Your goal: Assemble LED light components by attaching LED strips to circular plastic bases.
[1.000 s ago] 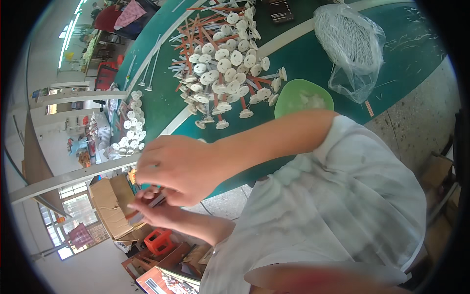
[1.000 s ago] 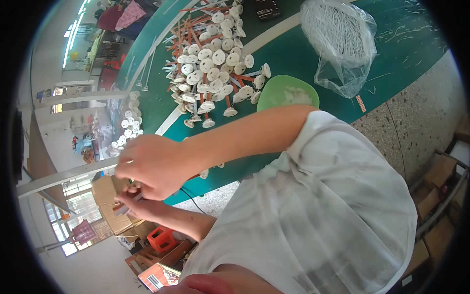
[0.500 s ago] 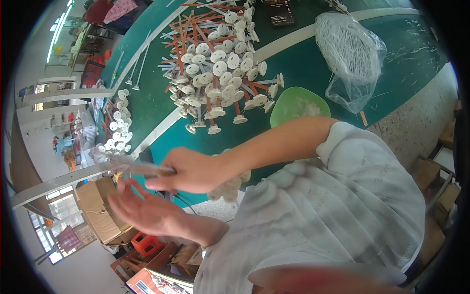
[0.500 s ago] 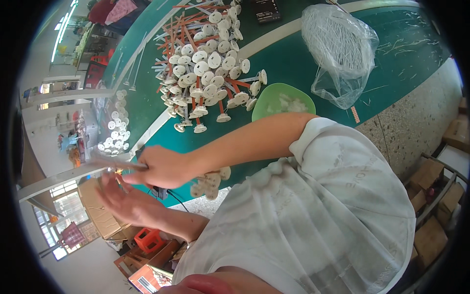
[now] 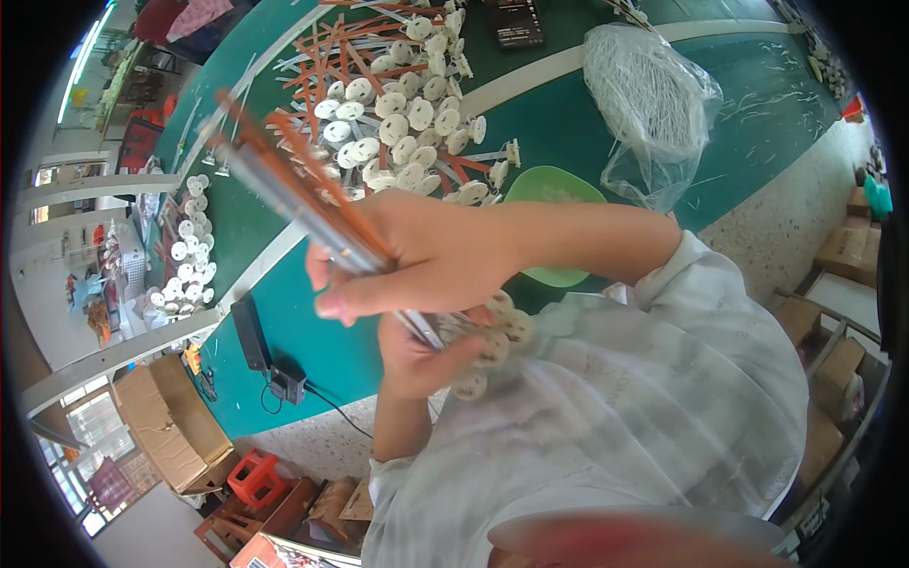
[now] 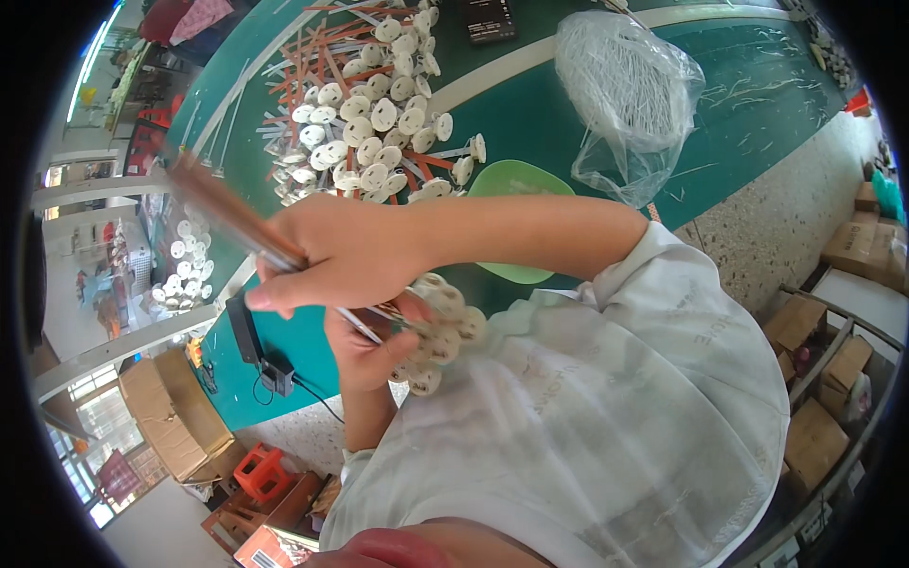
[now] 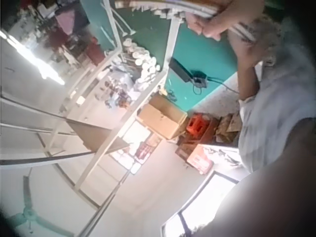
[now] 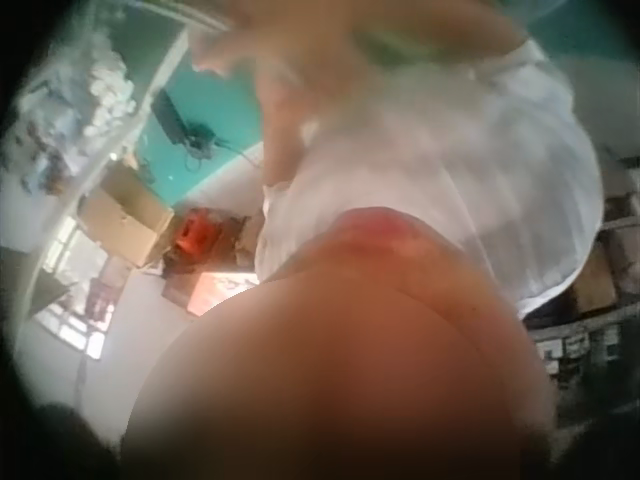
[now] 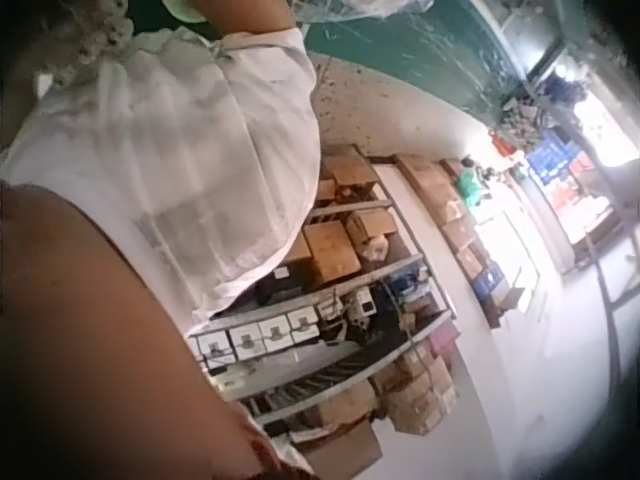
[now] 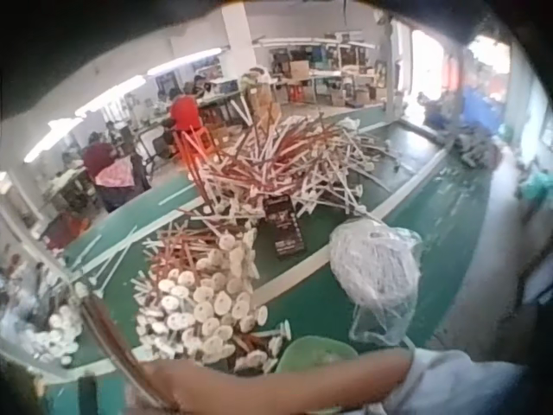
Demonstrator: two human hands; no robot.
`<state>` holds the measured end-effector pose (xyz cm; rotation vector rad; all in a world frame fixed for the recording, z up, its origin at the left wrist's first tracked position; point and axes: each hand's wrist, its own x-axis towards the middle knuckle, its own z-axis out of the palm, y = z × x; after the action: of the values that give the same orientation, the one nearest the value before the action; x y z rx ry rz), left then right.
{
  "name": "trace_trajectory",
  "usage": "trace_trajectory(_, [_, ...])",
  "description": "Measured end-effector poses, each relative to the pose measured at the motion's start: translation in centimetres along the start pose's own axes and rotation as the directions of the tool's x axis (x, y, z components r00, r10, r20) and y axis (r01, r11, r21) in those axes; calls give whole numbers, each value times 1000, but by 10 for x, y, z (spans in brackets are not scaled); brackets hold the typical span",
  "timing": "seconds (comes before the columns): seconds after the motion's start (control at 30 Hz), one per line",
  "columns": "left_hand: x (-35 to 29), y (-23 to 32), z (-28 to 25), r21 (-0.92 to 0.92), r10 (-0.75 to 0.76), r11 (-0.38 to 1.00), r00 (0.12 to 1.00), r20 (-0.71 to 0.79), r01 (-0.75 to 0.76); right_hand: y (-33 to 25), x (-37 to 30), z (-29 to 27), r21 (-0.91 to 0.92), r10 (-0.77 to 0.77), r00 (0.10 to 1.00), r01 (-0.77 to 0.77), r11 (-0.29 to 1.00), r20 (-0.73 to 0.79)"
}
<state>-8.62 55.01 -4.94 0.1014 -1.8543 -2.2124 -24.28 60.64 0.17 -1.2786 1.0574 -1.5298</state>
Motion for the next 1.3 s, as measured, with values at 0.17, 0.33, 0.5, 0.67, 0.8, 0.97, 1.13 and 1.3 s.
trace_trajectory(0.17, [21,-9,3,-512,-165,794,928,335,326,14,-31,-16,90,63,977,-46,995,-205])
trace_trajectory(0.33, [45,-4,32,-286,-98,935,928,358,209,6,-46,-27,60,-22,955,42,997,-297])
trace_trajectory(0.5, [49,-14,42,-182,-149,965,964,220,190,-1,-74,-48,-458,-115,922,-73,886,-370])
trace_trajectory(0.67, [36,-13,11,-306,-123,947,990,-62,98,5,-146,-95,-611,-390,476,-532,587,-789])
trace_trajectory(0.8, [29,-14,-15,-325,-138,942,977,-165,78,21,-210,-132,-573,-483,389,-751,327,-785])
trace_trajectory(0.97, [33,-21,-11,-350,-199,927,966,-165,131,31,-207,-160,-805,-384,783,-576,-146,-490])
trace_trajectory(1.13, [27,-18,-6,-268,-162,955,980,-113,127,28,-199,-177,-742,102,755,-597,-305,-648])
trace_trajectory(1.3, [25,-22,-2,-267,-258,938,960,-109,222,37,-212,-178,-795,-86,804,-595,-122,-589])
